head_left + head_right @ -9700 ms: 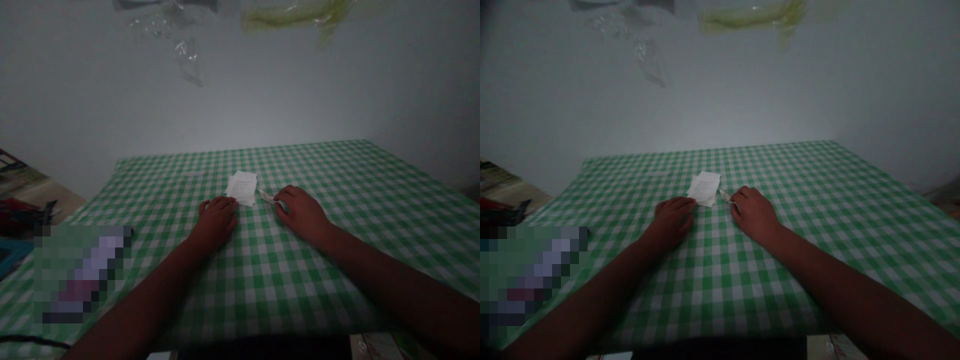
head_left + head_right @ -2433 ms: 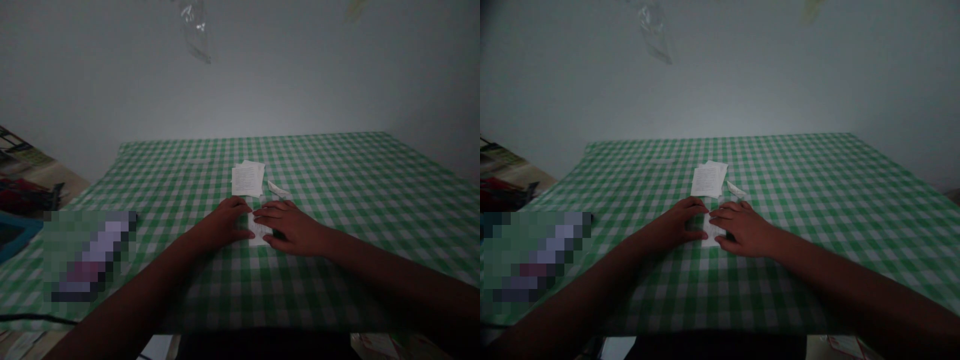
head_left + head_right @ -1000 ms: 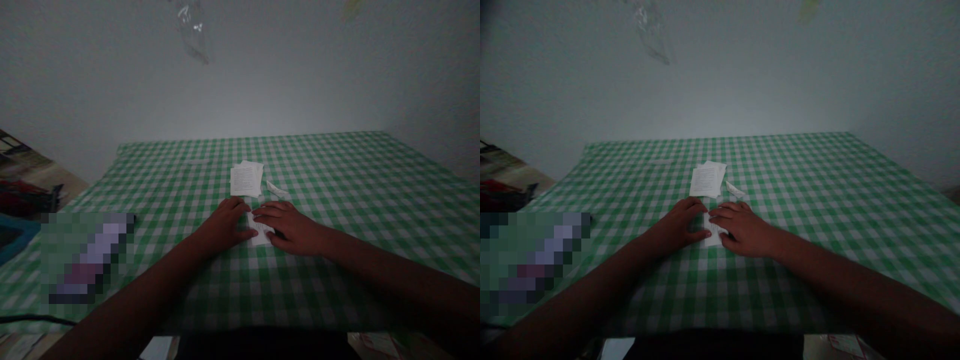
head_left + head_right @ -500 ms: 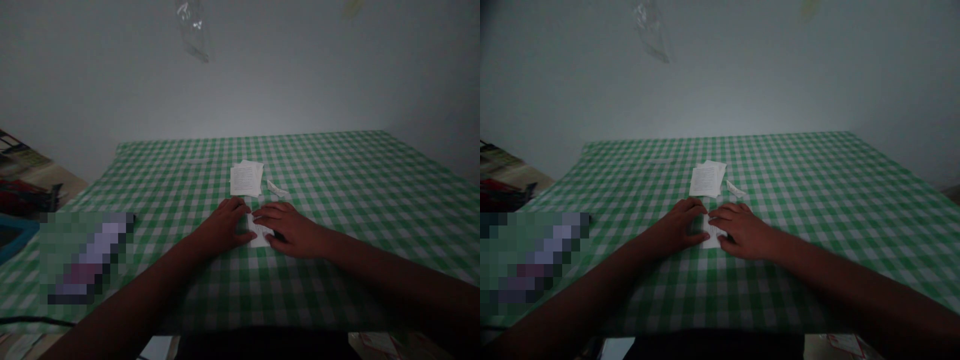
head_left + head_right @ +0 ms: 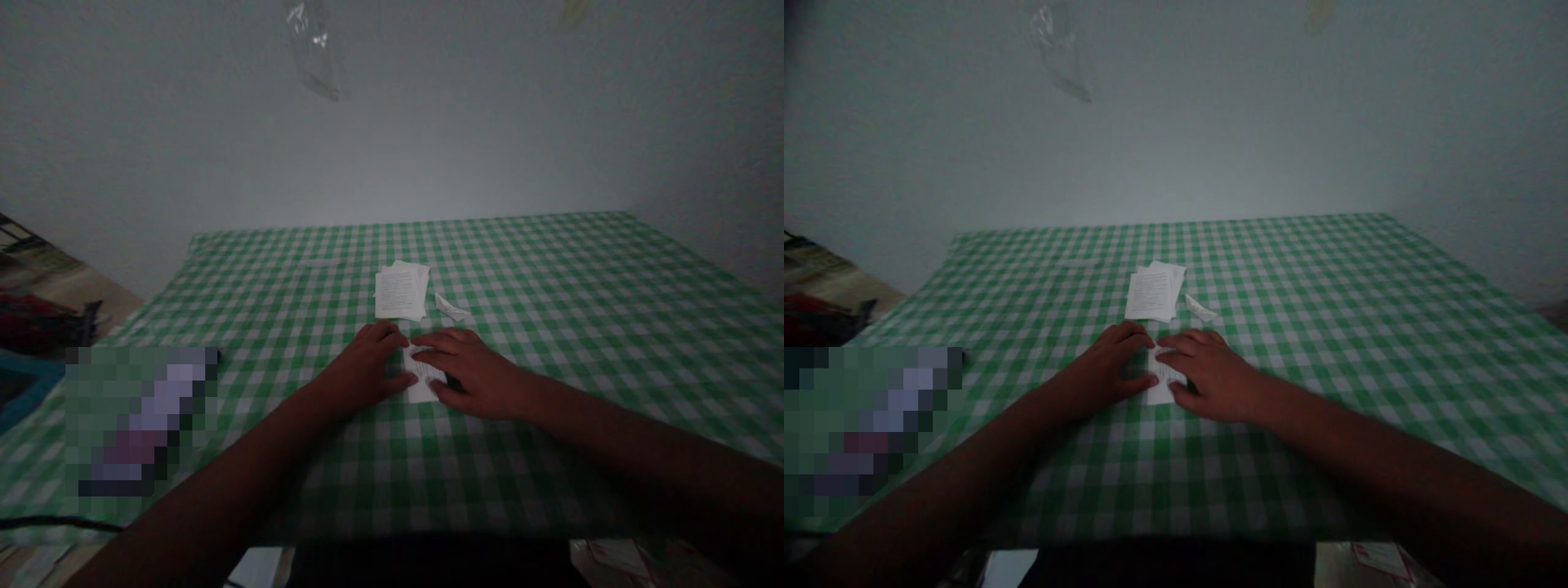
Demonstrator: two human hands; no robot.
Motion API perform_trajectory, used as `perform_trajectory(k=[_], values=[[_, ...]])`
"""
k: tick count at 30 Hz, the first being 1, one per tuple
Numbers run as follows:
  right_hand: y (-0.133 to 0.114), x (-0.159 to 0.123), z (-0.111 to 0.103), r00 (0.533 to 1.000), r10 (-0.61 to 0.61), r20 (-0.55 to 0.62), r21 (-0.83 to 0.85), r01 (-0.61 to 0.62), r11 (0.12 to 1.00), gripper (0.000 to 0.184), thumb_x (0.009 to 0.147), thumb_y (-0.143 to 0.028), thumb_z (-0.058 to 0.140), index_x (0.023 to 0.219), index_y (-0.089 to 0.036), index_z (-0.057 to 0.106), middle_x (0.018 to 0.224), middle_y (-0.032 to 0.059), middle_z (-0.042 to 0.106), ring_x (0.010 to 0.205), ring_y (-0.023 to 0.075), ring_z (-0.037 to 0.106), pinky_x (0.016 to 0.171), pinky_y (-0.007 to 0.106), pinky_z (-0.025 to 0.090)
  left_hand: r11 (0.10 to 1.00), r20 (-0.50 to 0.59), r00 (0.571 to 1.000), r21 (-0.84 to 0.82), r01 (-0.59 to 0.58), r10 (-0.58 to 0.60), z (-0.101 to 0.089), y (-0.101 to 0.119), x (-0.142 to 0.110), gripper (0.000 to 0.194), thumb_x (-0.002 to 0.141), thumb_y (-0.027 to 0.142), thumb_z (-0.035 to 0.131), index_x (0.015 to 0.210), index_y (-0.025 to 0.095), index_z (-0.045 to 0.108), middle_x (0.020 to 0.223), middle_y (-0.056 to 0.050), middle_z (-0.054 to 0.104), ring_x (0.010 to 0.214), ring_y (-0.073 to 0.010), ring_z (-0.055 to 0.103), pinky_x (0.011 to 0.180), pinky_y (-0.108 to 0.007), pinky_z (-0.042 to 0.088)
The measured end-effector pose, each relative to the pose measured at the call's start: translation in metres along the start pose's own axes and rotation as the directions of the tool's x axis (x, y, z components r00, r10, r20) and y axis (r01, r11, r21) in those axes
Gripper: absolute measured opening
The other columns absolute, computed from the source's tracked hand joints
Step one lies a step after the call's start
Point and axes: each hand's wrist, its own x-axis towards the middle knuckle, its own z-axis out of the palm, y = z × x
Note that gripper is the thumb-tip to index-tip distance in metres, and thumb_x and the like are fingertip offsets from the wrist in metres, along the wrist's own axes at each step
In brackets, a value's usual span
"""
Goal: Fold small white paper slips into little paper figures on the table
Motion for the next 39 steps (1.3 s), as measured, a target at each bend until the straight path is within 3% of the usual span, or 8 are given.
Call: perform_trajectory(k=[18,39], values=[[-0.0005,-0.0006,0.0008,1.000,-0.014,-0.005,-0.006,0.014,1.000,0.046,0.089,-0.031,0.055,0.133,-0.019,0.055,0.142,0.0139,0.048,0.125,0.0311,0.045,0.101,0.052,0.038,0.999,-0.017,1.000,-0.047,0.007,-0.008,0.0015,-0.0035,-0.0002,0.043,0.080,0.040,0.072,0.112,0.022,0.050,0.123,-0.009,0.049,0.116,-0.0266,0.049,0.101,-0.047,0.044],[0.0007,-0.0005,0.0016,0.999,-0.028,-0.024,-0.002,0.028,1.000,0.046,0.090,-0.033,0.054,0.134,-0.018,0.054,0.139,0.0152,0.050,0.124,0.0309,0.046,0.101,0.052,0.038,0.997,0.007,0.999,-0.064,0.040,-0.040,0.0004,-0.0036,0.0038,0.036,0.079,0.033,0.072,0.108,0.021,0.055,0.118,-0.008,0.052,0.112,-0.0255,0.052,0.099,-0.045,0.045]])
